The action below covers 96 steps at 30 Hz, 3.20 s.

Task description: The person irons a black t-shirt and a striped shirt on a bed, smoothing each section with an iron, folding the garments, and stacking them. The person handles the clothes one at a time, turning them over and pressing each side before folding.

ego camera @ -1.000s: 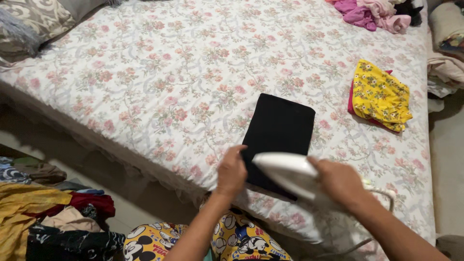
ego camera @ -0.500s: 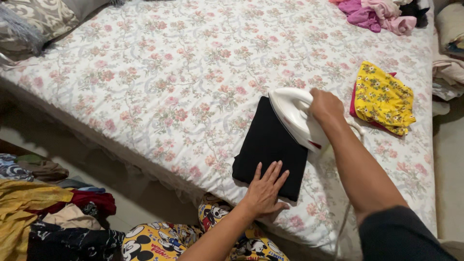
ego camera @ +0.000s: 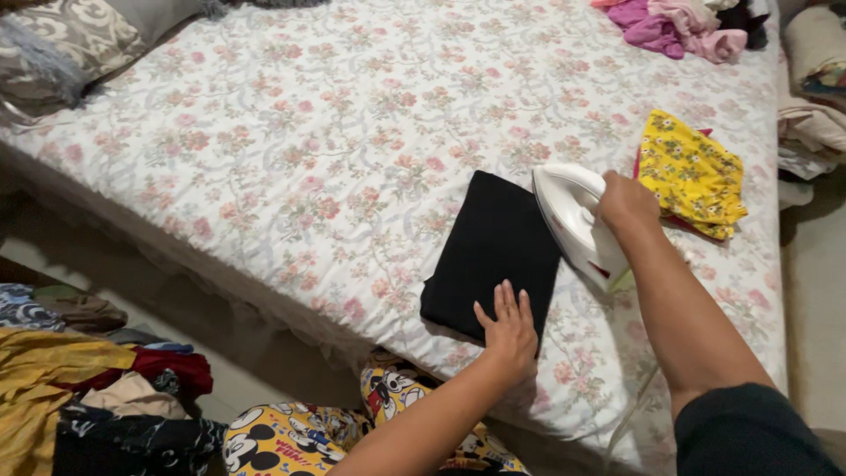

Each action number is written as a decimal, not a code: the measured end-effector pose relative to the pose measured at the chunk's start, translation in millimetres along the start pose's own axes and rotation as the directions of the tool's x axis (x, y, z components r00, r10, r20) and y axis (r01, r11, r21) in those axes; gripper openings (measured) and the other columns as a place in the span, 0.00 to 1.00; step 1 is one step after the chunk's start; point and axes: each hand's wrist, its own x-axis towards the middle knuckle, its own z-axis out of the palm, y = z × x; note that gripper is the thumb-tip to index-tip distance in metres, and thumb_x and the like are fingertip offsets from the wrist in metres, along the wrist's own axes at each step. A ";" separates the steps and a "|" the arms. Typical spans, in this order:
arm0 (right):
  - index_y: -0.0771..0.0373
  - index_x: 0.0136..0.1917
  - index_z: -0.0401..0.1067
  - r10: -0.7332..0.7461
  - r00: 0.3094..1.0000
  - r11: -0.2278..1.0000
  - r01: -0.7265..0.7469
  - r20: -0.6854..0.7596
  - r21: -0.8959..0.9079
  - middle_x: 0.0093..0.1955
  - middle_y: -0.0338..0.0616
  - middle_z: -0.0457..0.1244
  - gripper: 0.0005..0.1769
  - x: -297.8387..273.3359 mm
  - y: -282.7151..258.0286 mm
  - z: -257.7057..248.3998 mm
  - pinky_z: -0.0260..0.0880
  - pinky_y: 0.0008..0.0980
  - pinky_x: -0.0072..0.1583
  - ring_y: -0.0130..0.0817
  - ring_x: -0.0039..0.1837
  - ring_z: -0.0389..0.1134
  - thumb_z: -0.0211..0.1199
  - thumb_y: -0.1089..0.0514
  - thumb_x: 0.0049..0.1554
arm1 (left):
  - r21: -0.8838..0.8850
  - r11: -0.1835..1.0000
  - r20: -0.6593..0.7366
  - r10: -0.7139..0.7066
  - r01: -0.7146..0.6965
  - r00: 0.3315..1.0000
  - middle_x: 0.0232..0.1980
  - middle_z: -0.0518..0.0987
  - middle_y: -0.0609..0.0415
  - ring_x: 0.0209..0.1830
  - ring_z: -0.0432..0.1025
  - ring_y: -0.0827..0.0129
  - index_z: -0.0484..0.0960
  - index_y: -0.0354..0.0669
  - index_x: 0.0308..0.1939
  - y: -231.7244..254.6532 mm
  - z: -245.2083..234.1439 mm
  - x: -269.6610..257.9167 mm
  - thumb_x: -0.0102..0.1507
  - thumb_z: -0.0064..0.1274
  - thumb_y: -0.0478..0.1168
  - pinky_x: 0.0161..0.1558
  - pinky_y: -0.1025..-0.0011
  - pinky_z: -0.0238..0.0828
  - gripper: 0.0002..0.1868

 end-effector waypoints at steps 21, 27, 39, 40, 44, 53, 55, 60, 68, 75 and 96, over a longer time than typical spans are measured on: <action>0.51 0.62 0.73 0.128 0.984 0.991 -0.125 0.127 -0.038 0.55 0.49 0.72 0.30 -73.4 124.3 7.4 0.72 0.51 0.58 0.50 0.59 0.73 0.75 0.50 0.46 | -0.342 0.893 -0.107 -0.348 0.294 0.931 0.78 0.41 0.17 0.75 0.42 0.17 0.50 0.47 0.78 40.0 -7.2 149.5 0.71 0.45 0.41 0.56 0.14 0.52 0.33; 0.49 0.62 0.73 0.132 0.985 0.991 -0.132 0.113 -0.005 0.55 0.50 0.72 0.30 -74.1 122.4 5.2 0.72 0.50 0.57 0.50 0.58 0.73 0.75 0.52 0.46 | -0.565 0.818 -0.483 -0.223 -0.108 0.847 0.62 0.70 0.21 0.62 0.67 0.36 0.56 0.28 0.74 -29.0 -131.6 152.0 0.59 0.54 0.30 0.60 0.52 0.67 0.40; 0.48 0.59 0.77 0.148 0.980 0.988 -0.152 0.134 0.023 0.54 0.50 0.72 0.26 -72.1 121.3 6.3 0.71 0.51 0.58 0.51 0.57 0.73 0.76 0.48 0.46 | -0.987 -0.146 -0.018 -0.301 -0.065 0.953 0.57 0.80 0.44 0.52 0.77 0.60 0.65 0.39 0.72 -155.8 -42.3 31.0 0.55 0.53 0.33 0.54 0.64 0.75 0.39; 0.48 0.58 0.78 0.142 0.980 0.988 -0.148 0.138 0.035 0.53 0.50 0.72 0.25 -69.3 120.6 6.6 0.71 0.51 0.57 0.51 0.57 0.73 0.75 0.45 0.48 | -0.994 -0.095 -0.020 -0.344 -0.056 0.939 0.59 0.79 0.44 0.55 0.76 0.60 0.65 0.36 0.71 -164.5 -32.8 31.4 0.57 0.56 0.37 0.56 0.64 0.74 0.38; 0.51 0.58 0.80 0.038 0.987 0.991 -0.057 0.153 0.119 0.51 0.51 0.74 0.27 -66.1 115.8 2.0 0.73 0.48 0.56 0.51 0.54 0.76 0.75 0.48 0.45 | -0.846 0.497 -0.109 -0.519 0.195 0.848 0.59 0.77 0.32 0.61 0.73 0.48 0.69 0.28 0.65 -170.6 -18.9 37.4 0.60 0.64 0.60 0.61 0.59 0.70 0.44; 0.54 0.70 0.71 -0.212 0.977 0.897 0.206 -0.027 0.392 0.56 0.53 0.71 0.34 -95.4 8.4 -70.9 0.69 0.45 0.56 0.46 0.55 0.73 0.67 0.39 0.54 | -0.831 0.521 -0.128 -0.517 0.192 0.847 0.50 0.84 0.38 0.52 0.79 0.51 0.77 0.32 0.55 -174.2 -22.2 36.1 0.53 0.65 0.60 0.53 0.60 0.75 0.39; 0.46 0.77 0.65 -0.122 0.981 0.909 0.050 0.149 0.414 0.55 0.49 0.73 0.38 -97.7 -41.7 -67.5 0.73 0.42 0.57 0.51 0.48 0.77 0.62 0.37 0.55 | -0.834 0.520 -0.140 -0.520 0.182 0.842 0.47 0.84 0.39 0.49 0.80 0.53 0.78 0.33 0.54 -177.9 -16.3 39.3 0.53 0.67 0.58 0.51 0.61 0.75 0.37; 0.48 0.77 0.61 -0.379 0.924 0.924 0.375 0.048 0.080 0.55 0.56 0.71 0.36 -102.5 -150.5 -24.7 0.72 0.49 0.55 0.51 0.54 0.73 0.58 0.39 0.59 | -0.894 0.443 -0.179 -0.487 0.066 0.855 0.45 0.85 0.43 0.44 0.82 0.58 0.78 0.31 0.53 -187.7 -2.9 44.2 0.54 0.69 0.52 0.47 0.65 0.78 0.33; 0.54 0.71 0.67 -0.248 0.968 0.965 0.244 0.033 0.091 0.60 0.55 0.68 0.29 -19.0 -182.7 -24.1 0.67 0.52 0.61 0.53 0.63 0.68 0.58 0.41 0.61 | -0.922 0.386 -0.191 -0.486 0.013 0.853 0.46 0.85 0.42 0.45 0.82 0.59 0.76 0.32 0.54 -188.0 4.8 45.8 0.55 0.68 0.47 0.48 0.66 0.79 0.31; 0.54 0.71 0.67 -0.236 0.962 0.972 0.233 0.139 0.038 0.61 0.55 0.68 0.30 -33.7 -142.1 -24.9 0.68 0.51 0.62 0.52 0.64 0.69 0.56 0.38 0.62 | -0.888 0.459 -0.233 -0.480 0.016 0.846 0.47 0.84 0.39 0.46 0.81 0.55 0.75 0.33 0.55 -188.8 11.1 40.5 0.55 0.69 0.48 0.49 0.63 0.77 0.32; 0.57 0.74 0.66 -0.193 0.980 0.977 0.188 0.045 0.098 0.65 0.62 0.66 0.35 -9.0 -29.3 19.2 0.66 0.52 0.65 0.57 0.66 0.67 0.60 0.39 0.60 | -0.919 0.391 -0.239 -0.463 -0.046 0.854 0.44 0.85 0.41 0.43 0.81 0.58 0.73 0.33 0.57 -186.3 3.9 37.6 0.55 0.68 0.48 0.46 0.65 0.78 0.33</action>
